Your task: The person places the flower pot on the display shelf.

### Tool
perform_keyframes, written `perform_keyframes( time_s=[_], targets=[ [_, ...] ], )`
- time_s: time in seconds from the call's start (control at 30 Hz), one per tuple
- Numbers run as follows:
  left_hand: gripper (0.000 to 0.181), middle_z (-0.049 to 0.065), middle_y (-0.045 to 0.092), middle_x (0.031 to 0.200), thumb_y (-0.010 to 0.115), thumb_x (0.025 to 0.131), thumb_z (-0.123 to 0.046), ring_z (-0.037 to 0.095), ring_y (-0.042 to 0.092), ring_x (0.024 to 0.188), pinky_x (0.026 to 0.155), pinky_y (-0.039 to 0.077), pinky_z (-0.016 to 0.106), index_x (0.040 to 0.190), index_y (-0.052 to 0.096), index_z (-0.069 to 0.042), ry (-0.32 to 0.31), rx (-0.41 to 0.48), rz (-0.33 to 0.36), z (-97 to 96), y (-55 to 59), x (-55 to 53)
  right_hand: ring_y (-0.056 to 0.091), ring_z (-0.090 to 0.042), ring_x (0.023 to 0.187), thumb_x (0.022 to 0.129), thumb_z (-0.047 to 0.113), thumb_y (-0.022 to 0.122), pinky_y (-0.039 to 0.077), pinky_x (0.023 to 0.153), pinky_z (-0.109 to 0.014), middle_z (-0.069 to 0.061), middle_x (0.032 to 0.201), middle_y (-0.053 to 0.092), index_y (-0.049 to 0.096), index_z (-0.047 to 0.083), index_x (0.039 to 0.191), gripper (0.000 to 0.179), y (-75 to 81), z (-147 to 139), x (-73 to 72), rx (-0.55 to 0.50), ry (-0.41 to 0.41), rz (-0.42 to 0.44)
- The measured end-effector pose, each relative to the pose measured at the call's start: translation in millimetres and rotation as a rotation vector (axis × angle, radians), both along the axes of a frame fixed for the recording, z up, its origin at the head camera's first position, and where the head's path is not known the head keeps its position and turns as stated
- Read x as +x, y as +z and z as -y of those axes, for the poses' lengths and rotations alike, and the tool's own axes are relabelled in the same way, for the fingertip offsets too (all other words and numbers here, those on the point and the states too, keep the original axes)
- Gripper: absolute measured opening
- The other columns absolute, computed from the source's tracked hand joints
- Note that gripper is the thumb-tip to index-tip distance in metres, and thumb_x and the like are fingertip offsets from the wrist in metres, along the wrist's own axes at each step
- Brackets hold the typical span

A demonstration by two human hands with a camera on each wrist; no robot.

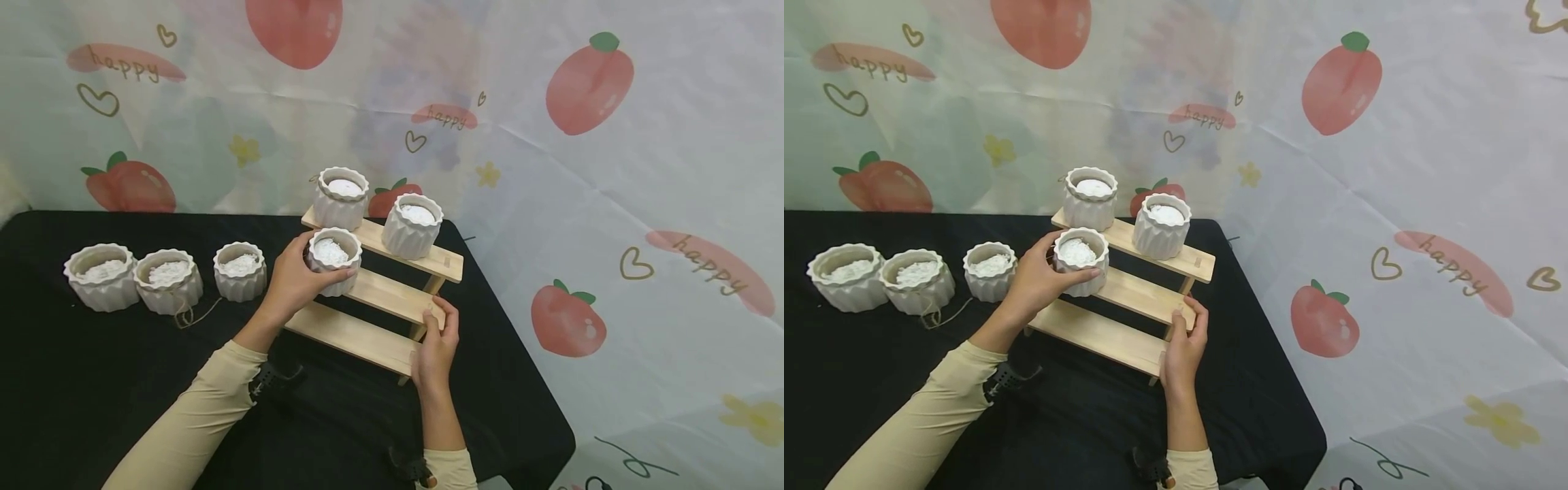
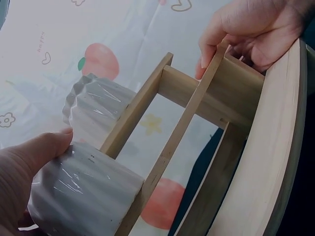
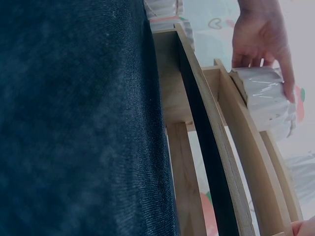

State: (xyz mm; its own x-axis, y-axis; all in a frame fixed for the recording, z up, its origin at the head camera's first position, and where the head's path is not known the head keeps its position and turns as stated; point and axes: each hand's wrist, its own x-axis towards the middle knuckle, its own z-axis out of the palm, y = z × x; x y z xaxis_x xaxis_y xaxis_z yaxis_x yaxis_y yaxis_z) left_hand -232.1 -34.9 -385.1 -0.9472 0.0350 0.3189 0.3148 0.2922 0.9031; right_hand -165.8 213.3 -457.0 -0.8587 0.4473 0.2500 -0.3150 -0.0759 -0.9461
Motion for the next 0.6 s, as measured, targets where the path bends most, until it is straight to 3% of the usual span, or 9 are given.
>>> perform_keyframes(
  time_s=[0.33,0.6],
  targets=[
    [0.087,0.014,0.057,0.136,0.097,0.073,-0.031,0.03,0.054,0.124,0.104,0.043,0.05,0.144,0.054,-0.005,0.004,-0.002,0.012,-1.6,-0.2,1.4,0.046,-0.026,0.133,0.106,0.003,0.048,0.034,0.108,-0.043,-0.013,0.145,0.045,0.05,0.001,0.136,0.031,-0.7,-1.0,0.3,-0.017,0.009,-0.009],
    [0.093,0.014,0.054,0.141,0.097,0.073,-0.032,0.03,0.052,0.129,0.107,0.043,0.05,0.148,0.05,-0.006,-0.029,0.003,-0.008,6.3,-4.1,1.8,0.046,-0.026,0.134,0.107,0.004,0.048,0.034,0.108,-0.044,-0.013,0.145,0.045,0.05,0.002,0.137,0.031,0.1,-0.3,0.7,-0.013,0.013,-0.001]
  ],
)
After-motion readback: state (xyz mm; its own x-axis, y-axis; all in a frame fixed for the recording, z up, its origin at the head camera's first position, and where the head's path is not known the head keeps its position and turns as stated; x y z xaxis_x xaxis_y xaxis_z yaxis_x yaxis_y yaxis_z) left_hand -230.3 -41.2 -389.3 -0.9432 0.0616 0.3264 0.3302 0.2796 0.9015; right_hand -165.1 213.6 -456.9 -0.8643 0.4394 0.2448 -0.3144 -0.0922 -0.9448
